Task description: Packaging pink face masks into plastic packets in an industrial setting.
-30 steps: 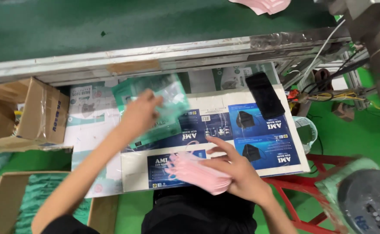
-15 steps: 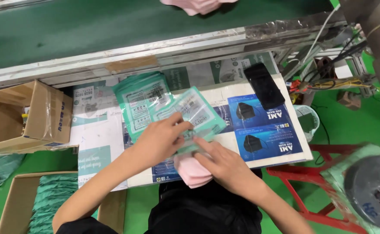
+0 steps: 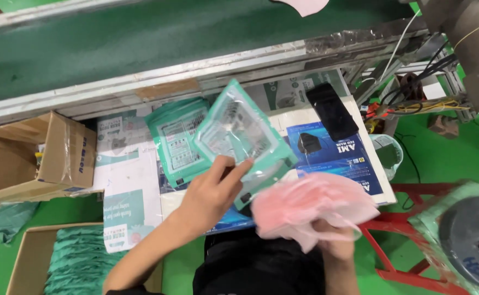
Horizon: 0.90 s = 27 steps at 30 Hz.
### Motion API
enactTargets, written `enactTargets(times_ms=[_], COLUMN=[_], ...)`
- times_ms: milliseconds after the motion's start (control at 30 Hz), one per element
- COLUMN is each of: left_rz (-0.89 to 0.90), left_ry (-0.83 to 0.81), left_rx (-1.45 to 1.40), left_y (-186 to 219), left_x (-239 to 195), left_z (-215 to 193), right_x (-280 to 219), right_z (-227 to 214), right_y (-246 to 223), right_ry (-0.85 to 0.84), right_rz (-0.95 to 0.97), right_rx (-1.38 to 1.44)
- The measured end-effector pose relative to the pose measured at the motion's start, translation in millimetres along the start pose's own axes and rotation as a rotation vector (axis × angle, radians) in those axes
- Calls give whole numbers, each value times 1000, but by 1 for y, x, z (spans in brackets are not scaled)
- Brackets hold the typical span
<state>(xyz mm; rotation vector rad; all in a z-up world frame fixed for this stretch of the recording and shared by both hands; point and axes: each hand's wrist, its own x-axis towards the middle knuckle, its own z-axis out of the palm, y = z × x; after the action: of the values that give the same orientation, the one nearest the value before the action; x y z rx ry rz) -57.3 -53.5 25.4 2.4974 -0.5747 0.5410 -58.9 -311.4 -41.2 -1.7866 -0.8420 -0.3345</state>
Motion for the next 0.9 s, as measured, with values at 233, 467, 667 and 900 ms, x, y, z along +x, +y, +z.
enactTargets(times_ms=[233,467,667,900], left_rz=[-109,-118,-94,25], left_ry=[277,143,333,214], left_rx=[-143,-57,-15,24], left_y=[27,37,37,45], left_x=[-5,-31,-24,-43], left_z=[20,77,69,62], right_x=[-22,-24,-33,-53], right_z=[30,32,65,57], right_y=[32,39,31,67], right_ry=[569,403,428,294], right_rz=[571,827,737,1028], right_rx=[650,825,910,969])
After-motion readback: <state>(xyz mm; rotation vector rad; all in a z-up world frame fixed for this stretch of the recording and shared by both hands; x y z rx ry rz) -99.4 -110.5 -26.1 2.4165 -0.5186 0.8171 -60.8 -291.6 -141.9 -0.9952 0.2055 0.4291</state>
